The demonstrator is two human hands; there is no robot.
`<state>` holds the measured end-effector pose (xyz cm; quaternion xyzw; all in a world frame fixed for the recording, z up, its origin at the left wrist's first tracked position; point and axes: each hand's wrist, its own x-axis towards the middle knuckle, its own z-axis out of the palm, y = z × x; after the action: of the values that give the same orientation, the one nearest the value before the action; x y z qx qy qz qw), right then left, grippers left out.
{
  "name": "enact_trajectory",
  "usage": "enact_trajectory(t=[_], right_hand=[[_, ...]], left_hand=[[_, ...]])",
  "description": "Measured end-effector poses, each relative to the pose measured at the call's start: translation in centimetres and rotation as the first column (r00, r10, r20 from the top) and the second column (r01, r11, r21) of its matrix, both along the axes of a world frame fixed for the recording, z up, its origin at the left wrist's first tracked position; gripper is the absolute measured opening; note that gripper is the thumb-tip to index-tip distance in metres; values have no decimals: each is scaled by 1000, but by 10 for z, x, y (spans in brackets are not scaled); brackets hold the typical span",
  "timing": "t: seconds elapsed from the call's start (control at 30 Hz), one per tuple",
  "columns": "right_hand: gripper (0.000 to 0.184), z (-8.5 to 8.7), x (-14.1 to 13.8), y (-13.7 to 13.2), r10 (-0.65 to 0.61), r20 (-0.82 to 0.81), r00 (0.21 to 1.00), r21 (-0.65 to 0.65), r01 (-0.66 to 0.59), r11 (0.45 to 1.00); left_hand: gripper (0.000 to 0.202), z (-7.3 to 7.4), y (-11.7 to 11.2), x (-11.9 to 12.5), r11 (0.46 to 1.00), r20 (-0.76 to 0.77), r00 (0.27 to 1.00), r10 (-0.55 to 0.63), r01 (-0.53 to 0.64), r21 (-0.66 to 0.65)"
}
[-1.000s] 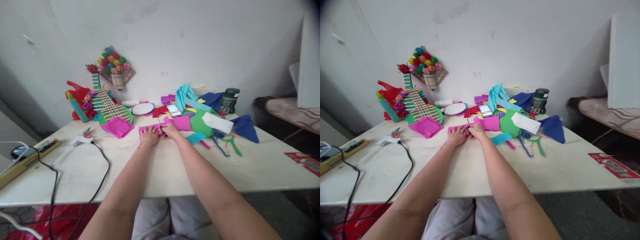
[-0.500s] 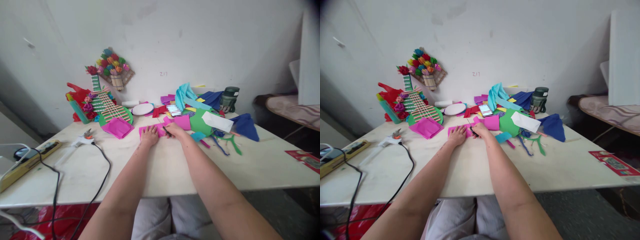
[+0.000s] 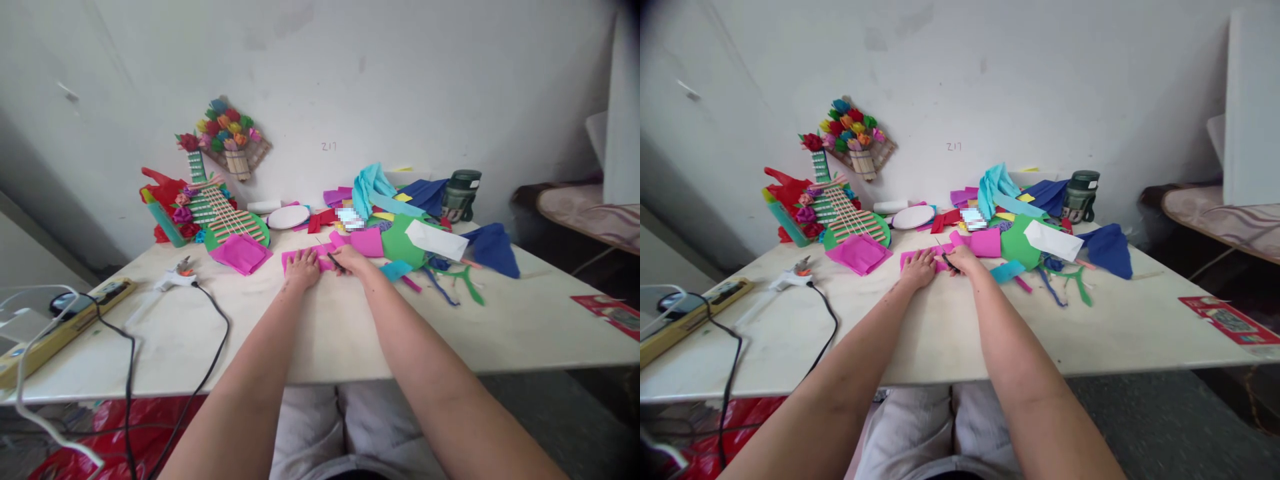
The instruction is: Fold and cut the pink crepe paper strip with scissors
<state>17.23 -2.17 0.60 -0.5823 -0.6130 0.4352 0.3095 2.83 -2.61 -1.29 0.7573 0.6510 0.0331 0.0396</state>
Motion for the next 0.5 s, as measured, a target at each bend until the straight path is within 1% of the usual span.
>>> enact_trajectory(t=[0.1, 0.17, 0.2, 0.27, 0.3, 0.37, 0.5], right_hand=[[23, -3, -2, 3, -50, 117, 992, 75, 41, 996], [16, -2, -3, 7, -103, 225, 969, 178, 63, 982], [14, -1, -4, 8, -142, 273, 951, 242, 75, 967], [21, 3, -7, 11, -237, 350, 906, 370, 99, 924], [25, 5, -10, 13, -268, 382, 885, 399, 104, 911], [28, 12, -16, 16, -274, 427, 862, 421, 79, 904], [25, 31, -32, 16, -269, 511, 817, 440, 21, 898]], left_hand=[[57, -1, 0, 0, 1000, -1, 1000, -1, 1, 3], [57, -1, 0, 0, 1000, -1, 1000, 1, -1, 4], [58, -1, 0, 0, 1000, -1, 1000, 2, -2, 3], [58, -1, 0, 0, 1000, -4, 1000, 5, -5, 3], [58, -2, 0, 0, 1000, -6, 1000, 6, -6, 6], [57, -2, 0, 0, 1000, -11, 1000, 6, -6, 13], [57, -4, 0, 0, 1000, -11, 1000, 4, -4, 21]])
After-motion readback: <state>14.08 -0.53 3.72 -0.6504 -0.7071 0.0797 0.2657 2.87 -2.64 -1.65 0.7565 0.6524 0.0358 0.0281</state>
